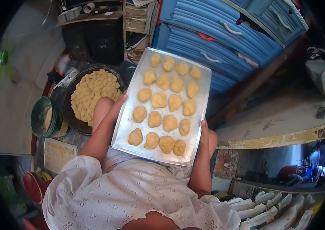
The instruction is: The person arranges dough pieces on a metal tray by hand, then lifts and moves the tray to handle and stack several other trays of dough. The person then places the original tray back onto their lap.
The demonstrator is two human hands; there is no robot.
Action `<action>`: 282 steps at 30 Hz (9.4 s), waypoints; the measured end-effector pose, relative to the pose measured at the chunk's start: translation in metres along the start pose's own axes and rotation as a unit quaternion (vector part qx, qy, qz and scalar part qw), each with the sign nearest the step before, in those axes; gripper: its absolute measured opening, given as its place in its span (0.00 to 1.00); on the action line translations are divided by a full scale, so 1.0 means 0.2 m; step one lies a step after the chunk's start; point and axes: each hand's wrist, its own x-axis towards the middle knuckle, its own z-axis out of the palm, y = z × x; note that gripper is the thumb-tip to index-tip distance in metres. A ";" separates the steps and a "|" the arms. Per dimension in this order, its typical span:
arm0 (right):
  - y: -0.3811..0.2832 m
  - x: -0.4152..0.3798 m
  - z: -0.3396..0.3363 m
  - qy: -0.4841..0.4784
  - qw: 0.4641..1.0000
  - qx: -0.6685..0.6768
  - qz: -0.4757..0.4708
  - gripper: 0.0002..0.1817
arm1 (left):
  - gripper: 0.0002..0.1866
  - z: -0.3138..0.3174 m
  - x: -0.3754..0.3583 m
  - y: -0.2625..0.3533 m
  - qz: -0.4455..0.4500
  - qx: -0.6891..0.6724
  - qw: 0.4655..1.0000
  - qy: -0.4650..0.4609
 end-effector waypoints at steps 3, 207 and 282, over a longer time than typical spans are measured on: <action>-0.05 -0.03 -0.01 -0.041 0.994 0.042 0.090 0.36 | 0.36 -0.05 0.04 -0.04 0.007 -0.011 0.999 -0.030; 0.11 -0.02 -0.02 0.002 0.985 0.098 0.141 0.32 | 0.31 -0.07 0.08 -0.06 0.049 -0.018 0.997 -0.050; 0.09 -0.03 -0.04 0.020 0.991 0.053 0.125 0.30 | 0.27 -0.05 0.07 -0.06 0.028 -0.017 0.999 0.003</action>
